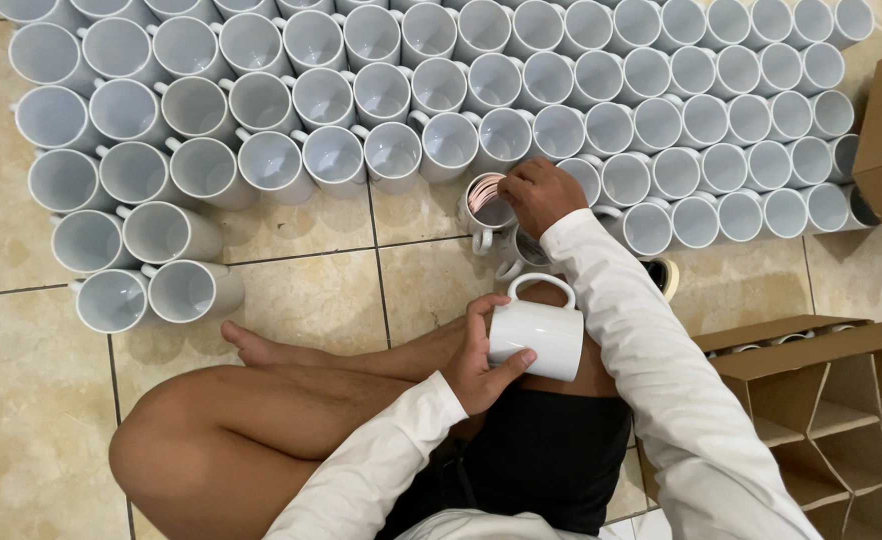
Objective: The person applies adhesive labels to white ceramic mugs by hand, uses a tape dispenser to secure them, and places the finished mugs into cardboard dividers.
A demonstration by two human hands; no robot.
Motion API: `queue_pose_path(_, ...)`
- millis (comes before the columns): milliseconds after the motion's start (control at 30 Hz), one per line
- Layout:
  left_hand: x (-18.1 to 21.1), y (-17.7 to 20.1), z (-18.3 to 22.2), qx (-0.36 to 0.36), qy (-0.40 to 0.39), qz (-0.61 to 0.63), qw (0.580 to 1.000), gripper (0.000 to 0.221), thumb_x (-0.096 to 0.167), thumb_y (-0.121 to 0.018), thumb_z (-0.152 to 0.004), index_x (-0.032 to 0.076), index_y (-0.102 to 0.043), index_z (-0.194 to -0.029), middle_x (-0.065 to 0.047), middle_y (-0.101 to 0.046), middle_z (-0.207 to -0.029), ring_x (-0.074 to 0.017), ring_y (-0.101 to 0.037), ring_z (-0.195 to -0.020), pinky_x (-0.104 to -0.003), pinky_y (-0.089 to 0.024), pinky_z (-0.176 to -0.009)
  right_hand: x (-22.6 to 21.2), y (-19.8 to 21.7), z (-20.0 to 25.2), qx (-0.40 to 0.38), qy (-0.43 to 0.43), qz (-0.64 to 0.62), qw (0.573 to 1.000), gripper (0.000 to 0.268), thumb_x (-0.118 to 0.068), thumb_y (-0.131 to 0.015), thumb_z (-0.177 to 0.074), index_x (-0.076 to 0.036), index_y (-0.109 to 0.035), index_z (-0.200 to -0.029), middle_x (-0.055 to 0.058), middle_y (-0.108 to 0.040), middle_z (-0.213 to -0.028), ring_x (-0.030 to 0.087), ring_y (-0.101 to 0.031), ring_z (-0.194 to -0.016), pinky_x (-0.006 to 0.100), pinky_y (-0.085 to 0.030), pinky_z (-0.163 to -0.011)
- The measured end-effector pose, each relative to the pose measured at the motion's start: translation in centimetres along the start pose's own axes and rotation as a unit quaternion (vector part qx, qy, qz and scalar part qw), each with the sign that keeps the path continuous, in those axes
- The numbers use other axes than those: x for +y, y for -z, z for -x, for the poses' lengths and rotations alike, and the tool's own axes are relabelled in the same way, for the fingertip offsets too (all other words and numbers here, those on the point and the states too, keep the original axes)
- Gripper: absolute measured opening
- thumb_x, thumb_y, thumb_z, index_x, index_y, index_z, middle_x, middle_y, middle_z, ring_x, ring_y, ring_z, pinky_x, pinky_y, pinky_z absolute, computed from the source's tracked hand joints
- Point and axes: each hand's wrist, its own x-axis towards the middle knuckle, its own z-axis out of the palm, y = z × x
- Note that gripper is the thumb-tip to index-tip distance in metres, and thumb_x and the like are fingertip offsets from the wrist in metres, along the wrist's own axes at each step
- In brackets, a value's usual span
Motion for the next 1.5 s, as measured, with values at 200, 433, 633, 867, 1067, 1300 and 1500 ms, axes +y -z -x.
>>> queue_pose_path(200,0.0,0.3,0.1,-0.018,0.014,0.023,0.999,0.059,0.029,-0.07,-0.083,0.001,-0.038,-0.124,-0.018,-0.061,-0.096,-0.0279,-0.061,-0.096,-0.042,-0.045,-0.092,1.2,-2.4,0.7,0.003,0.012,0.056,0.998,0.015,-0.024,-0.075,-0.081,-0.018,-0.062,-0.076,0.001,-0.055,-0.079,0.022,-0.058,-0.079,0.032,-0.05,-0.069)
queue_pose_path(433,-0.4,0.5,0.5,-0.041,0.035,0.048,0.997,0.059,0.025,-0.069,-0.084,0.003,-0.034,-0.127,-0.016,-0.057,-0.099,-0.0251,-0.056,-0.097,-0.041,-0.042,-0.095,0.7,-0.4,0.2,-0.013,-0.027,0.012,0.999,0.008,-0.022,-0.075,-0.081,-0.019,-0.069,-0.078,0.001,-0.064,-0.077,0.022,-0.063,-0.077,0.033,-0.052,-0.069)
queue_pose_path(633,-0.4,0.0,0.4,-0.046,0.032,0.031,0.998,0.057,0.026,-0.068,-0.085,0.002,-0.037,-0.126,-0.018,-0.057,-0.096,-0.0279,-0.058,-0.096,-0.042,-0.044,-0.092,-0.7,4.9,-0.7,-0.006,-0.099,-0.107,0.989,0.006,-0.018,-0.072,-0.086,-0.02,-0.067,-0.088,-0.001,-0.067,-0.095,0.022,-0.065,-0.098,0.035,-0.053,-0.085)
queue_pose_path(867,0.0,-2.7,0.5,-0.04,0.029,0.091,0.995,0.055,0.03,-0.057,-0.092,0.005,-0.026,-0.131,-0.02,-0.047,-0.115,-0.0287,-0.049,-0.111,-0.047,-0.034,-0.105,-9.6,20.2,3.0,0.183,-0.166,-0.183,0.951,0.017,0.006,-0.07,-0.078,-0.006,-0.074,-0.088,0.012,-0.06,-0.084,0.037,-0.069,-0.088,0.041,-0.056,-0.079)
queue_pose_path(1067,2.9,-6.1,0.3,-0.07,0.011,0.163,0.984,0.06,0.04,-0.045,-0.097,0.006,-0.016,-0.137,-0.017,-0.041,-0.125,-0.0262,-0.042,-0.122,-0.048,-0.026,-0.11,-16.5,22.9,7.7,0.161,-0.184,-0.087,0.966,0.02,-0.003,-0.071,-0.073,-0.009,-0.076,-0.092,0.007,-0.063,-0.085,0.032,-0.07,-0.088,0.041,-0.056,-0.081)
queue_pose_path(1300,2.2,-6.7,1.1,-0.134,0.054,0.043,0.989,0.044,0.029,-0.047,-0.097,0.008,-0.028,-0.131,-0.019,-0.035,-0.135,-0.0257,-0.043,-0.124,-0.034,-0.032,-0.108,-17.0,25.7,10.4,0.009,-0.175,-0.146,0.974,0.054,-0.027,-0.075,-0.078,0.004,-0.058,-0.119,0.019,-0.058,-0.126,0.033,-0.056,-0.122,0.041,-0.046,-0.108)
queue_pose_path(1500,0.5,-6.3,1.6,-0.155,-0.006,0.075,0.985,0.039,0.016,-0.05,-0.096,0.002,-0.031,-0.127,-0.02,-0.053,-0.112,-0.0291,-0.052,-0.112,-0.046,-0.031,-0.107,-15.3,25.1,12.7,0.02,-0.301,-0.16,0.94,0.034,-0.016,-0.073,-0.077,-0.011,-0.068,-0.111,0.021,-0.053,-0.131,0.044,-0.056,-0.112,0.05,-0.047,-0.094)
